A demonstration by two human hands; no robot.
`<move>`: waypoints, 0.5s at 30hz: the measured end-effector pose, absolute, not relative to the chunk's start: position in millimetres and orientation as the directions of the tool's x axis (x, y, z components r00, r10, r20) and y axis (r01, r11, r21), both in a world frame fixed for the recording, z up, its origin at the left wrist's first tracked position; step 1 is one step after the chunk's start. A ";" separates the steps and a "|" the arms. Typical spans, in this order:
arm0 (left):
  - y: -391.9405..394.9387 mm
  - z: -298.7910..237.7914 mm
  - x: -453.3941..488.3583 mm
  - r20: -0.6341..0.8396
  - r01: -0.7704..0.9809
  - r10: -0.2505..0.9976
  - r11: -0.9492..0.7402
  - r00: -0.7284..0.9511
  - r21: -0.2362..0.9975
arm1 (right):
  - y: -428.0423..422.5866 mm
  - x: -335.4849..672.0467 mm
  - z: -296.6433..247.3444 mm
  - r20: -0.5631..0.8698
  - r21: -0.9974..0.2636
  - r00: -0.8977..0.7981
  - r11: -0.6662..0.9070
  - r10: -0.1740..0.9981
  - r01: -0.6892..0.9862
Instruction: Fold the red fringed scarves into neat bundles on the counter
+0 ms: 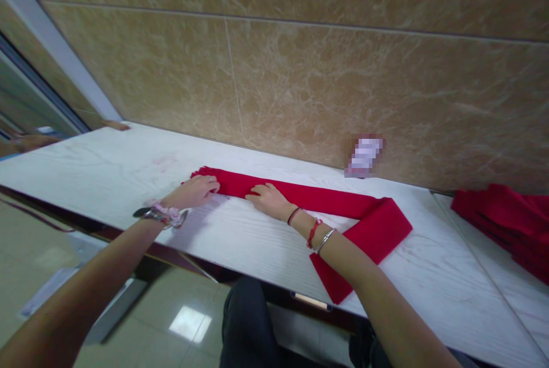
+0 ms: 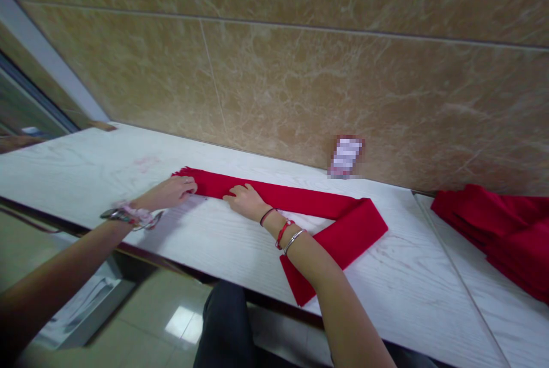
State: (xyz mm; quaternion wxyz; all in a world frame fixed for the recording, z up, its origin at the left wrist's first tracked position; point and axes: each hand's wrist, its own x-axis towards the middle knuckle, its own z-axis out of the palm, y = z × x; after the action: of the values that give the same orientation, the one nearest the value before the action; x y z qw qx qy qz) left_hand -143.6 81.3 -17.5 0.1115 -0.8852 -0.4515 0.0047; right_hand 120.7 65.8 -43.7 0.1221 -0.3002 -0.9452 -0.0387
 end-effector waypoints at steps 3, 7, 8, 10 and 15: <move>90.0 -24.8 -139.2 0.133 0.848 0.841 -0.499 0.524 -0.180 | 66.2 119.3 -42.1 0.234 -0.068 -0.754 0.784 0.613 0.616; 94.6 -43.7 -132.6 0.034 0.909 0.913 -0.399 0.406 -0.117 | 66.4 117.5 -41.1 0.066 -0.120 -0.774 0.775 0.630 0.620; 94.2 -47.3 -131.4 -0.015 0.915 0.921 -0.390 0.390 -0.105 | 66.7 117.3 -40.4 0.046 -0.129 -0.776 0.775 0.629 0.619; 92.5 -50.7 -129.2 -0.057 0.924 0.928 -0.372 0.368 -0.090 | 67.9 117.0 -38.4 0.056 -0.147 -0.768 0.766 0.638 0.625; 87.1 -45.3 -121.9 -0.044 0.950 0.953 -0.303 0.301 -0.079 | 71.7 116.8 -35.5 0.093 -0.159 -0.701 0.705 0.707 0.691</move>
State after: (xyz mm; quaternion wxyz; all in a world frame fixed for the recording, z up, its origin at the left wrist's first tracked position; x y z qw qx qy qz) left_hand -121.9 87.1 -45.3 0.0191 -0.8063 -0.5898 0.0411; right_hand 116.8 71.7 -35.5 0.0735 -0.3797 -0.9205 0.0558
